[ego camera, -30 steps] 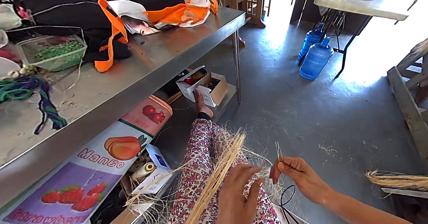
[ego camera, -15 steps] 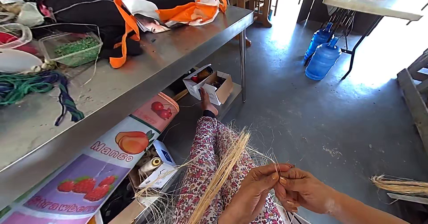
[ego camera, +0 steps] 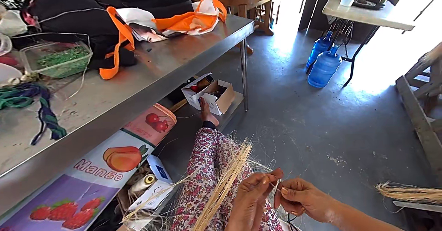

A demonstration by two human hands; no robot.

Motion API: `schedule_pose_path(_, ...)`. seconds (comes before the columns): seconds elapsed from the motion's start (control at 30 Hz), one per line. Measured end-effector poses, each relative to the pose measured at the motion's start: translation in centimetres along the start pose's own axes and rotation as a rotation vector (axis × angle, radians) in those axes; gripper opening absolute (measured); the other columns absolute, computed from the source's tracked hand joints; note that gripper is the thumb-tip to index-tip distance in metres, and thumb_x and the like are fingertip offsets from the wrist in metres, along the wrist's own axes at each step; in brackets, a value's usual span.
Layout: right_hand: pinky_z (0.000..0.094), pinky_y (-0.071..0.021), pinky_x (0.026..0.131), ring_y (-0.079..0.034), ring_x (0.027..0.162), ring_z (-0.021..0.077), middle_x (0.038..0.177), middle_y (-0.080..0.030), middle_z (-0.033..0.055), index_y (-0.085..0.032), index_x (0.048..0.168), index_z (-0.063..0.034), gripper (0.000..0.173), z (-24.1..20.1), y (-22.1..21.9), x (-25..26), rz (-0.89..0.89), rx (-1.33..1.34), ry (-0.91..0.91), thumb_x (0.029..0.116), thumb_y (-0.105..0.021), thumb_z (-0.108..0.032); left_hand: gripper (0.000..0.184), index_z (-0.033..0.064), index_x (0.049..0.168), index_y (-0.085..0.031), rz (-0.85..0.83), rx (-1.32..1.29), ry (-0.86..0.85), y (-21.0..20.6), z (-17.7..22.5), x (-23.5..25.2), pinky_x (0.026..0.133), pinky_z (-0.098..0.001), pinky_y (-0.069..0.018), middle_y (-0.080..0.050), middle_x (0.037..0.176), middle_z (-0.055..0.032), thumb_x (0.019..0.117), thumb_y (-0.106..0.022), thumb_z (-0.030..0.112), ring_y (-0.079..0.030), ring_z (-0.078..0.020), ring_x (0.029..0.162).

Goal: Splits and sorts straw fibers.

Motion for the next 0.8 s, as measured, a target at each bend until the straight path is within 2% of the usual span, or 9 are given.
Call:
schedule_pose_path(0.1,0.0107,-0.031,0.046,-0.04,0.05,-0.0103,0.062,-0.054,-0.0188,-0.073,0.097,-0.0164,0.031,0.0,1.5,-0.4,-0.087,-0.075,-0.031,0.1064,-0.045,-0.025,0.024,0.014,0.09,-0.076,0.06,-0.117,-0.09,0.3,2.7,0.1,0.089,-0.0347,-0.0616,-0.077,0.091,-0.0086,0.1017,-0.056,0.013,-0.076,-0.02,0.092)
schedule_pose_path(0.2,0.0113,-0.0294,0.045,-0.038,0.047,-0.0096,0.058,-0.051,-0.0191,-0.073,0.095,-0.0139,0.032,-0.2,3.7,-0.8,-0.122,-0.171,-0.135,0.1046,-0.044,-0.021,0.024,0.0176,0.09,-0.075,0.05,-0.153,-0.222,1.3,6.2,0.3,0.072,-0.0238,-0.0616,-0.071,0.078,0.0031,0.1035,-0.055,0.02,-0.071,-0.0071,0.073)
schedule_pose_path(0.3,0.0153,-0.0362,0.048,-0.044,0.049,-0.0044,0.059,-0.055,-0.0114,-0.072,0.095,-0.0074,0.032,-0.4,6.4,-1.3,-0.052,-0.494,-0.274,0.1048,-0.044,-0.017,0.021,0.0134,0.09,-0.072,0.041,-0.085,-0.308,2.1,8.7,0.3,0.051,-0.0103,-0.0469,-0.064,0.073,0.0057,0.1026,-0.055,0.013,-0.056,0.0031,0.056)
schedule_pose_path(0.37,0.0312,-0.0513,0.077,-0.062,0.08,0.0118,0.09,-0.07,0.0082,-0.072,0.109,0.0018,0.03,-1.3,7.4,-1.4,0.07,-0.828,-0.334,0.1071,-0.052,-0.021,0.023,0.0142,0.088,-0.075,0.062,0.124,-0.266,1.8,8.8,0.1,0.045,-0.0083,-0.0398,-0.065,0.071,0.0068,0.1,-0.057,0.01,-0.049,0.0063,0.05)
schedule_pose_path(0.43,0.0461,-0.05,0.1,-0.065,0.111,0.0296,0.118,-0.068,0.0229,-0.068,0.123,0.0064,0.033,-2.2,7.2,-1.2,0.219,-0.938,-0.206,0.1042,-0.058,-0.018,0.023,0.0163,0.087,-0.077,0.033,0.304,-0.148,1.3,7.4,-0.2,0.045,-0.0082,-0.0391,-0.068,0.072,0.0082,0.098,-0.058,0.009,-0.049,0.0077,0.05)
schedule_pose_path(0.47,0.0417,-0.0525,0.097,-0.066,0.108,0.0266,0.117,-0.068,0.0212,-0.068,0.123,0.0051,0.031,-2.9,6.8,-1.0,0.304,-0.944,-0.1,0.1031,-0.059,-0.017,0.023,0.016,0.087,-0.077,0.003,0.37,-0.09,1.1,6.4,-0.2,0.046,-0.0084,-0.0391,-0.069,0.072,0.0084,0.0973,-0.058,0.007,-0.049,0.0079,0.05)
schedule_pose_path(0.57,0.0168,-0.054,0.074,-0.063,0.079,-0.0009,0.092,-0.069,-0.0029,-0.073,0.112,-0.001,0.02,-4.1,5.0,-0.9,0.4,-0.672,0.177,0.097,-0.062,-0.009,0.022,0.0134,0.088,-0.075,-0.069,0.498,0.044,0.6,3.7,-0.2,0.049,-0.0094,-0.0413,-0.069,0.071,0.0085,0.0957,-0.058,0.002,-0.053,0.0073,0.053)
schedule_pose_path(0.63,0.0167,-0.0547,0.067,-0.063,0.071,-0.0029,0.082,-0.069,-0.0108,-0.074,0.109,-0.0053,0.019,-4.0,3.5,-0.8,0.342,-0.403,0.189,0.0918,-0.064,-0.005,0.019,0.012,0.088,-0.074,-0.093,0.571,0.078,0.4,2.6,-0.2,0.053,-0.0104,-0.045,-0.069,0.072,0.0094,0.0948,-0.061,0.001,-0.057,0.0064,0.057)
schedule_pose_path(0.8,0.018,-0.0557,0.066,-0.064,0.069,-0.0004,0.078,-0.068,-0.0108,-0.071,0.113,-0.0045,0.028,-3.1,1.5,-0.3,0.217,-0.254,0.102,0.085,-0.071,0.0,0.012,0.0086,0.086,-0.073,-0.143,0.774,0.089,-0.2,1.6,-0.3,0.055,-0.0103,-0.0458,-0.065,0.067,0.0119,0.0929,-0.064,0.003,-0.056,0.0072,0.057)
Point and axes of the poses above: each hand's wrist, its own x-axis towards the middle knuckle, its own y-axis out of the back of the hand, z = x × y, the point moved 3 cm from there along x, towards the middle knuckle
